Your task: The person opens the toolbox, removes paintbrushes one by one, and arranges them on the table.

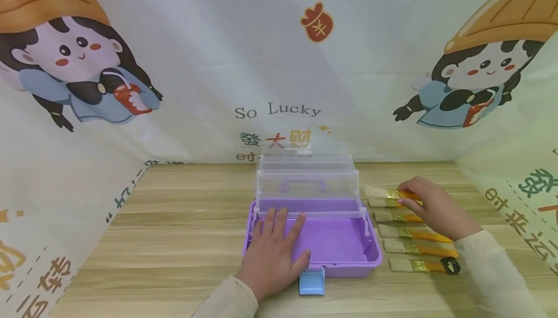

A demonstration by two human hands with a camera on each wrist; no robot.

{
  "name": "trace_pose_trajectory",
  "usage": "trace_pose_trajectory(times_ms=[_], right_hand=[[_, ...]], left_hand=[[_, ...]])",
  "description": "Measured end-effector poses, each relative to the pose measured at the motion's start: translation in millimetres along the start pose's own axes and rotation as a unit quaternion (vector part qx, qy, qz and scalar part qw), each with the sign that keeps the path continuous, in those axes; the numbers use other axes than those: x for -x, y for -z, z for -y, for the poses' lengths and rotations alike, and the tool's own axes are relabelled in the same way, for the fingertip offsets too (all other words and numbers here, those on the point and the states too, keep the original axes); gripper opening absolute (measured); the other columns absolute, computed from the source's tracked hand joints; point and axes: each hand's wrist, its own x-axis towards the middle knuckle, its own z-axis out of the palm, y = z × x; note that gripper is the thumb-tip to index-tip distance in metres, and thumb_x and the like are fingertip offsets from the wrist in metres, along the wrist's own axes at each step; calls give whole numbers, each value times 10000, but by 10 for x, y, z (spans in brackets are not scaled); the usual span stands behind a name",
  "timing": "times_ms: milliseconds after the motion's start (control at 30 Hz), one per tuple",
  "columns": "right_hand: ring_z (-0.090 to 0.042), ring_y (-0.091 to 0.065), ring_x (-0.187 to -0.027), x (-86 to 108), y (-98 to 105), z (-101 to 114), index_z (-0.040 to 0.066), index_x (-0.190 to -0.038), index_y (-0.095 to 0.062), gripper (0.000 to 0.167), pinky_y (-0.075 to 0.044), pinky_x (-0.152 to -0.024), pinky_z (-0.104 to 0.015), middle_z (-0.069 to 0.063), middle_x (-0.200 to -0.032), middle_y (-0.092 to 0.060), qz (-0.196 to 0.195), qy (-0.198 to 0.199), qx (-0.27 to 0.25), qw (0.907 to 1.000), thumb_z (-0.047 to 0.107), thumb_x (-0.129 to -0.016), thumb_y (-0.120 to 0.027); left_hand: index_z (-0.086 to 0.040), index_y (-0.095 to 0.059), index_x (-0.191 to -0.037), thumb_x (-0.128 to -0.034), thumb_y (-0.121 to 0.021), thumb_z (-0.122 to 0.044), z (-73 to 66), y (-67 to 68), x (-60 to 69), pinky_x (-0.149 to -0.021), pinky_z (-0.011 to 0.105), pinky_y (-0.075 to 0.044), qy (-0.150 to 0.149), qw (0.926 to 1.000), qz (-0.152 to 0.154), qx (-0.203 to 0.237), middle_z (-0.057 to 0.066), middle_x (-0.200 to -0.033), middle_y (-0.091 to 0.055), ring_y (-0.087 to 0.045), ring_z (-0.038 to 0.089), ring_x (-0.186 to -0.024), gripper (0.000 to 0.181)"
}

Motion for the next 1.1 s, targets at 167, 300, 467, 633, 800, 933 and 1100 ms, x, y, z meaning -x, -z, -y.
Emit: trace_pose_trajectory(times_ms=[167,300,467,633,800,933,1100], right_hand=[[-223,-640,-897,162,-12,-23,57,-1053,-672,187,-539,-782,-465,-13,-987,-651,82,-106,-65,9999,57,-878,-738],[-193,-650,-880,289,-45,-35,86,-1037,-679,196,-552,-760,-429,21,-976,-650,120,-49,-9,9999,65,-859,-759],[-142,-632,-848,457,-54,-39,113,-1032,-681,221,-552,-722,-376,92,-939,-613,251,53,65,9996,80,-836,-779],[-113,-627,-848,596,-61,-54,126,-1026,-687,267,-555,-714,-346,97,-970,-628,237,219,181,9993,78,-794,-810],[-53,-600,-862,745,-63,-86,150,-1041,-684,240,-545,-712,-321,116,-996,-624,504,100,39,9987,116,-828,-790],[2,-560,-874,884,-82,-127,189,-1055,-662,213,-525,-704,-295,143,-1013,-605,797,41,-158,9967,161,-867,-759],[-14,-588,-885,1059,-142,-142,208,-1052,-664,227,-537,-711,-294,145,-1004,-627,852,253,-60,9960,193,-854,-774]], left_hand=[[-197,-354,-1556,-970,-379,-595,10,14,-2,-1061,629,-318,-24,10000,26,-65,228,-1483,-348,-314,457,-1381,709],[-196,-359,-1554,-970,-389,-591,13,20,-5,-1057,627,-324,-2,10000,68,-57,227,-1486,-343,-312,455,-1381,706],[-197,-362,-1553,-972,-391,-587,6,10,-1,-1051,625,-330,-11,10000,78,-16,228,-1482,-344,-313,456,-1379,700],[-193,-364,-1552,-969,-384,-600,4,1,2,-1043,624,-343,-29,10000,32,-53,228,-1476,-355,-324,455,-1373,711],[-193,-363,-1552,-971,-385,-598,-1,5,-11,-1040,623,-349,-36,10000,20,-70,228,-1475,-353,-325,452,-1372,709],[-195,-360,-1554,-973,-387,-593,-10,16,-15,-1036,619,-356,-16,10000,54,-17,226,-1476,-352,-319,452,-1376,705],[-191,-356,-1555,-972,-388,-590,-13,23,-1,-1032,618,-364,-4,10000,94,32,230,-1476,-353,-318,460,-1377,707]])
